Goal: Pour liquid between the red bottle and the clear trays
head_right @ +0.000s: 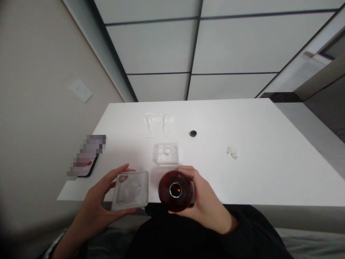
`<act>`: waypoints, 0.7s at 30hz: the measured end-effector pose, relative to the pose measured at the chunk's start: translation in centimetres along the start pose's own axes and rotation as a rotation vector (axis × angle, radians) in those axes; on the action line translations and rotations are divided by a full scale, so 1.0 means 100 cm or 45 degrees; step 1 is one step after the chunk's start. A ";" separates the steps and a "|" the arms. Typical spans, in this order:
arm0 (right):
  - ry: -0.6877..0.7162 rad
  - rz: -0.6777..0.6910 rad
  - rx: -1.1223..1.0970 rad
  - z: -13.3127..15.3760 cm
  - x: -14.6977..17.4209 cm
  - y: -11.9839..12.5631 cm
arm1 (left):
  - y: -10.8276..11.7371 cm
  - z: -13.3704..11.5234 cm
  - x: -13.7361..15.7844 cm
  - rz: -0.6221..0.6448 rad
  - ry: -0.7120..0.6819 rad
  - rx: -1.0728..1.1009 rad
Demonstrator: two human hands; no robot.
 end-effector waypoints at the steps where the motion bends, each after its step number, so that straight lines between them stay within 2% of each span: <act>1: 0.002 0.007 0.017 0.001 0.000 -0.001 | 0.005 -0.005 0.000 -0.017 -0.026 -0.015; 4: 0.015 0.028 0.049 0.004 0.000 -0.003 | 0.019 -0.020 -0.005 -0.057 -0.095 -0.041; 7: 0.009 0.041 0.055 0.006 -0.001 -0.004 | 0.026 -0.034 -0.014 -0.032 -0.172 -0.093; 14: -0.038 0.109 0.045 0.007 -0.002 -0.006 | 0.031 -0.068 -0.035 0.066 -0.314 -0.278; 21: -0.061 0.145 0.021 0.010 -0.004 -0.007 | 0.037 -0.085 -0.043 0.100 -0.426 -0.366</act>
Point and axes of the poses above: each hand's wrist, its own x-axis away from the middle knuckle, its own y-axis out of the back of the hand, z = x × y, the point moved 6 cm from there along -x, towards the middle knuckle, and after that the axes turned 4 degrees about z, right-handed, at the moved point
